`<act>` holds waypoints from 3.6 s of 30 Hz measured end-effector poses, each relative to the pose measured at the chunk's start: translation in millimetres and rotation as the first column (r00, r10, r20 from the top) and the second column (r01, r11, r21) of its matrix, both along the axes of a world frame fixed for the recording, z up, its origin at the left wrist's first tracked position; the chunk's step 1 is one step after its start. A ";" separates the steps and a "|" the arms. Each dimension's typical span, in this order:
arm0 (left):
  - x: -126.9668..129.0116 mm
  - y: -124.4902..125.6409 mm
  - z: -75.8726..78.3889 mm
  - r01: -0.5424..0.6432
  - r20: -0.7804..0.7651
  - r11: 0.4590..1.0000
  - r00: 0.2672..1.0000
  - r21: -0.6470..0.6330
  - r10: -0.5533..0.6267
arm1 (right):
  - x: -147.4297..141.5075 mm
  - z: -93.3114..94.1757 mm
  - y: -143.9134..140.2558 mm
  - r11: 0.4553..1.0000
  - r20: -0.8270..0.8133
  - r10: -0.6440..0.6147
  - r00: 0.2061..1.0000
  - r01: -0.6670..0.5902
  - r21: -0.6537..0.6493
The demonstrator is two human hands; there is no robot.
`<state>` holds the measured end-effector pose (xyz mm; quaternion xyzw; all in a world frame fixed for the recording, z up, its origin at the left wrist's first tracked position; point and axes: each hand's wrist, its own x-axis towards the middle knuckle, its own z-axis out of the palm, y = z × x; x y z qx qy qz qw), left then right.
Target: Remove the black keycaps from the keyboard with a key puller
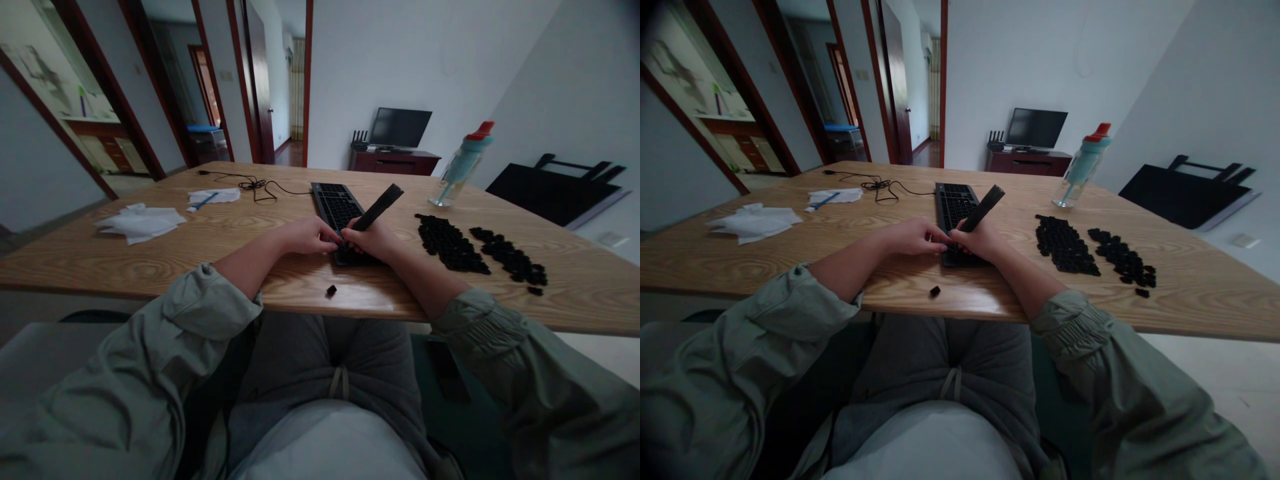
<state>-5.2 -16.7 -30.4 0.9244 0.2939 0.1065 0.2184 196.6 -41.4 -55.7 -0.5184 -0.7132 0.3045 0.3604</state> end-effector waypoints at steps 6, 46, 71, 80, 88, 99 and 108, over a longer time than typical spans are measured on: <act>-5.1 -2.2 15.4 -0.057 0.003 0.992 0.998 0.110 0.057 | -1.5 2.9 -1.7 0.997 0.027 -0.044 0.999 0.042 0.068; -48.8 -176.4 -255.2 0.025 -0.091 0.993 0.996 0.117 -0.014 | 31.6 -19.1 -160.8 0.991 -0.858 -0.129 0.497 0.038 -0.128; -46.5 -177.0 -252.1 -0.051 -0.121 0.998 0.991 0.046 0.056 | 109.0 -72.4 -230.3 0.961 -0.935 -0.227 0.272 0.217 -0.170; -46.8 -175.8 -256.4 -0.059 -0.103 0.997 0.993 0.051 0.064 | 94.8 -62.3 -230.5 0.912 -0.906 -0.309 0.290 0.359 -0.196; -46.8 -176.8 -254.6 -0.064 -0.098 0.997 0.993 0.035 0.067 | 104.7 -73.4 -221.5 0.934 -0.943 -0.234 0.237 0.326 -0.149; -47.0 -176.3 -258.6 -0.069 -0.084 0.997 0.994 0.047 0.073 | 102.4 -73.6 -220.2 0.937 -0.946 -0.234 0.224 0.313 -0.157; -42.2 -181.1 -249.3 -0.182 0.048 0.969 0.980 -0.168 0.193 | 103.5 -77.7 -219.5 0.917 -0.888 -0.291 0.357 0.369 -0.152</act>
